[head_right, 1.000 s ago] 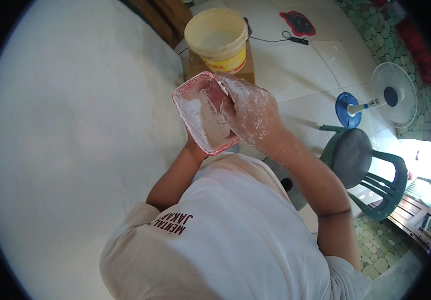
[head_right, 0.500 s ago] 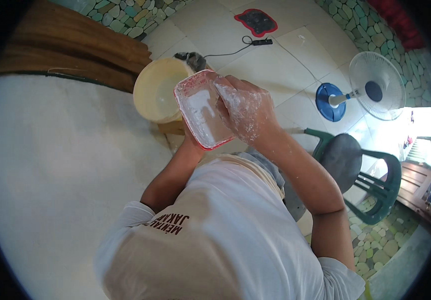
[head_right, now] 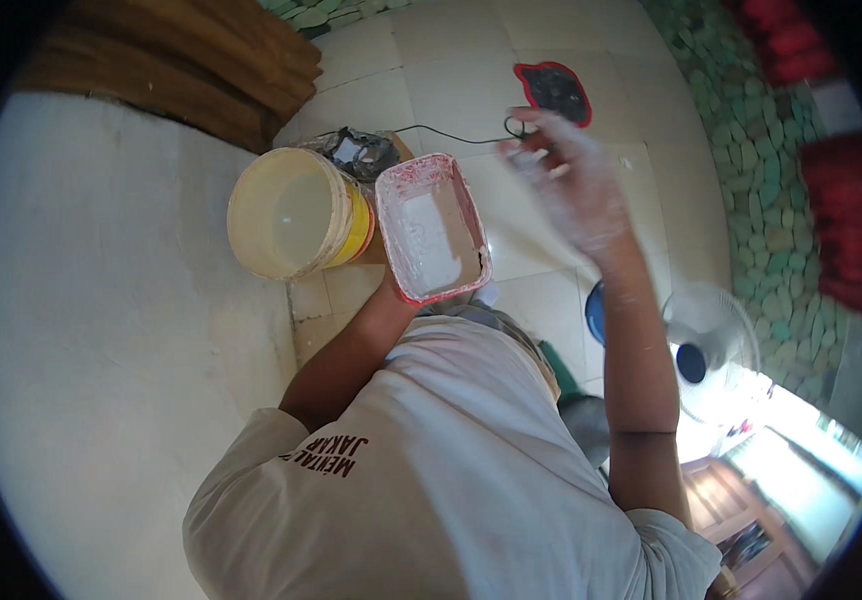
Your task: The recorder is mixing plaster in a plastic container and applying it to a wall using a small brush to patch surfaces.
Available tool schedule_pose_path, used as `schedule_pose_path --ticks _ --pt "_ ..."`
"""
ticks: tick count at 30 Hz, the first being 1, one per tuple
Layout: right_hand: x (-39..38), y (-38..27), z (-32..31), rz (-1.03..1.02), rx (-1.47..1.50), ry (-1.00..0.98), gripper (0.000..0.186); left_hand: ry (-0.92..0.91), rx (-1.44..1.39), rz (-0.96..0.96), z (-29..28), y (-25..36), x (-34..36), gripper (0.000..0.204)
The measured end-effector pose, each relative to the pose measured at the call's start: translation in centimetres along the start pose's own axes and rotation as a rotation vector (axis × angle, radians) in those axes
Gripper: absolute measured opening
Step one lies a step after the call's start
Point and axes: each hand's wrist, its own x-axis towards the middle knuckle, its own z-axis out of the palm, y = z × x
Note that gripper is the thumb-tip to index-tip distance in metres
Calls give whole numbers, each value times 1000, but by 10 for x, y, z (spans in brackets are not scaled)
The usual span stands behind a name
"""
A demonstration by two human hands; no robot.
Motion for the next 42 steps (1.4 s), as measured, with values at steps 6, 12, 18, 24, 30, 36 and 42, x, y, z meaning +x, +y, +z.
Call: schedule_pose_path --ticks 6,12,18,24,30,36,42 --pt "55 112 3 199 -104 -66 26 257 147 384 -54 64 -55 59" --pt "103 189 142 110 41 -448 27 299 124 624 -20 107 -113 59" --pt "206 216 352 -220 99 -710 29 830 162 974 8 104 -149 59" --pt "254 291 500 -611 -453 -832 33 776 269 1407 32 97 -114 62" --pt "256 307 580 -742 -951 -1339 29 723 27 1654 17 116 -95 71" --pt "257 312 589 -641 -859 -1380 27 532 53 1672 3 155 -79 68" --pt "262 329 594 -648 -869 -1364 28 553 -41 1678 -6 163 -82 72"
